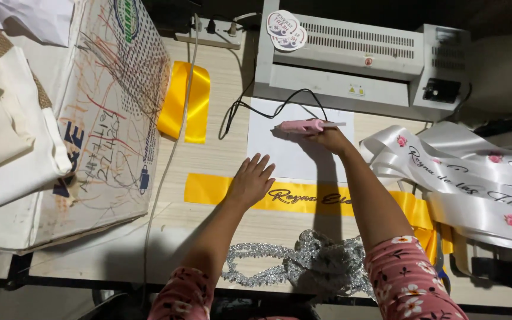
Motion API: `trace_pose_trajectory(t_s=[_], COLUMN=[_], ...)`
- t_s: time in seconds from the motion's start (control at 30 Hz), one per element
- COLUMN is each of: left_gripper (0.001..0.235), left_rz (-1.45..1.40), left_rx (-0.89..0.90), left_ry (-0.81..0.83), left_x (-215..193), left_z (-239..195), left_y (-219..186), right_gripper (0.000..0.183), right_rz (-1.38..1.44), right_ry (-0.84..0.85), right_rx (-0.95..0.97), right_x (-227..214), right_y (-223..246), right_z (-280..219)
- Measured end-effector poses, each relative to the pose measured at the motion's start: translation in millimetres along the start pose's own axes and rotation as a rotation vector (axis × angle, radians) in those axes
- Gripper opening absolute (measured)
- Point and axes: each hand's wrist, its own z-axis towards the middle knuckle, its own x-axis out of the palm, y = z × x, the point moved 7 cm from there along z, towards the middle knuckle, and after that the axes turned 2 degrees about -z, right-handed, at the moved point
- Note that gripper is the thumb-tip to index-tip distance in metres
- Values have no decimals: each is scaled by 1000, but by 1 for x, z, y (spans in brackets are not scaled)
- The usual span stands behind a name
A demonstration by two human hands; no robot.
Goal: The person handles a pink glue gun and various satin sashes on a work table. They pick up and place down a white sash with printed text, then fold and arrange it alongside a yellow sash and a silver tinsel garland.
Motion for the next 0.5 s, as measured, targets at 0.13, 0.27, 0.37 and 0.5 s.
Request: trace_pose_trajectory(t_s=[0.13,0.27,0.37,0.5], left_gripper=[43,43,42,43], left_rz=[-2,-7,-6,2], left_rx=[-4,-10,-6,-7], left_ry=[-20,-35,-46,-37], left_x=[-3,-5,-5,-6], left_z=[0,-1,-2,-2], left_y=[-1,-2,-2,-2], right_gripper=[40,40,38,37], right_rz=[-78,-34,-100,-125], right_ry=[33,45,54,54], right_rx=[29,32,6,13], right_x=[0,1,2,4], right_y=[-5,0,6,-1], right_z=[2,1,-1,2])
